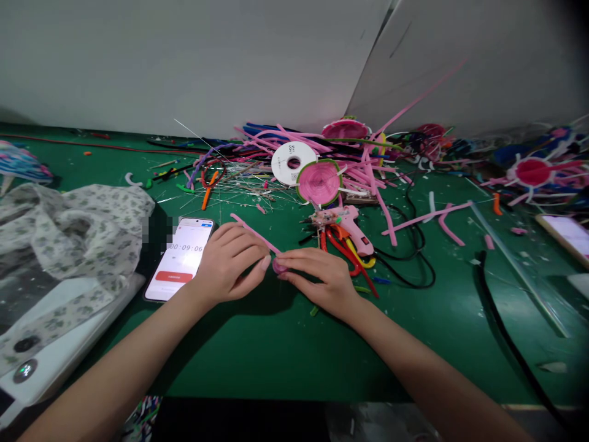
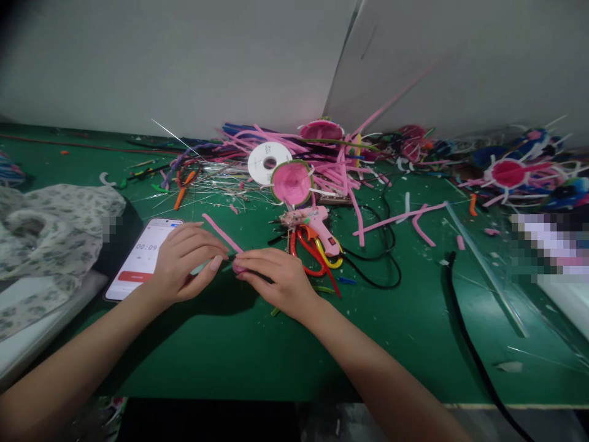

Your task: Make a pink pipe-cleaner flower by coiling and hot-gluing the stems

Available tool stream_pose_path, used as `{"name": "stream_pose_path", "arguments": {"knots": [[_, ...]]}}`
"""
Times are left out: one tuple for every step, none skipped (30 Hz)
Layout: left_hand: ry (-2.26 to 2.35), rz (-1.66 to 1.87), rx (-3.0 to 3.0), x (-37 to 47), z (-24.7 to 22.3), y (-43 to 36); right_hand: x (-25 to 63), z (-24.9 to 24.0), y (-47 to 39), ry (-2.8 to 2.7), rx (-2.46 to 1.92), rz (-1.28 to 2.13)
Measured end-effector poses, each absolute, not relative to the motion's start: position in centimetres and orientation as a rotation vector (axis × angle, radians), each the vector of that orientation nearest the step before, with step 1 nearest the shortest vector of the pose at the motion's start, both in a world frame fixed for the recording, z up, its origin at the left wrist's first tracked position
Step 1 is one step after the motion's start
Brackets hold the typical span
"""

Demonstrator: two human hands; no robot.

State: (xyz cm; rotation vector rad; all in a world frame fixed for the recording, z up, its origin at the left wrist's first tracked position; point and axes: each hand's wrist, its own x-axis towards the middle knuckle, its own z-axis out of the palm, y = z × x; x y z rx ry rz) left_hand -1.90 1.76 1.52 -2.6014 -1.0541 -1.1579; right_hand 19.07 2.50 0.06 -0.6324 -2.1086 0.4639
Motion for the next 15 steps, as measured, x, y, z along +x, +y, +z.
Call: {"name": "stream_pose_path", "arguments": {"knots": [[-1.051,-1.152,-2.608,-1.87,1.48,1.75,19.08,0.05,2.52,-2.108,-0.626,0.468],[-1.049,-1.147,-2.614,-1.84,1.44,1.75,19.09,0.04,2.54,-2.108,-0.618,0.473],[-1.051,-1.141,-2.621,-1.81,1.41,1.74,19.11,0.02,2.57,-2.107,-0.612,0.477],[-1.055,-1.134,-2.630,-1.78,1.38,1.73,19.14,0.00,2.59,-2.107,-0.606,0.480],[-1.059,-1.128,-2.639,-1.75,1.35,1.72,19.17,-0.02,2.61,-2.109,-0.603,0.481],[-1.065,-1.123,-2.647,-1.72,1.33,1.71,19.20,-0.03,2.63,-2.113,-0.601,0.479],[-1.070,-1.120,-2.653,-1.70,1.31,1.70,19.23,-0.03,2.65,-2.118,-0.600,0.476],[-1.073,-1.119,-2.656,-1.67,1.30,1.69,19.24,-0.03,2.66,-2.123,-0.600,0.472],[-1.075,-1.119,-2.658,-1.65,1.29,1.68,19.23,-0.03,2.67,-2.125,-0.600,0.469],[-1.078,-1.118,-2.658,-1.64,1.29,1.67,19.21,-0.03,2.67,-2.125,-0.602,0.467],[-1.080,-1.117,-2.658,-1.62,1.29,1.66,19.18,-0.02,2.67,-2.122,-0.603,0.465],[-1.081,-1.115,-2.658,-1.61,1.30,1.65,19.15,-0.02,2.67,-2.117,-0.604,0.464],[-1.080,-1.114,-2.658,-1.61,1.31,1.63,19.12,-0.02,2.67,-2.114,-0.605,0.464],[-1.078,-1.112,-2.658,-1.60,1.32,1.63,19.09,-0.02,2.67,-2.111,-0.603,0.463],[-1.075,-1.111,-2.657,-1.59,1.33,1.62,19.09,-0.03,2.67,-2.110,-0.599,0.463]]}}
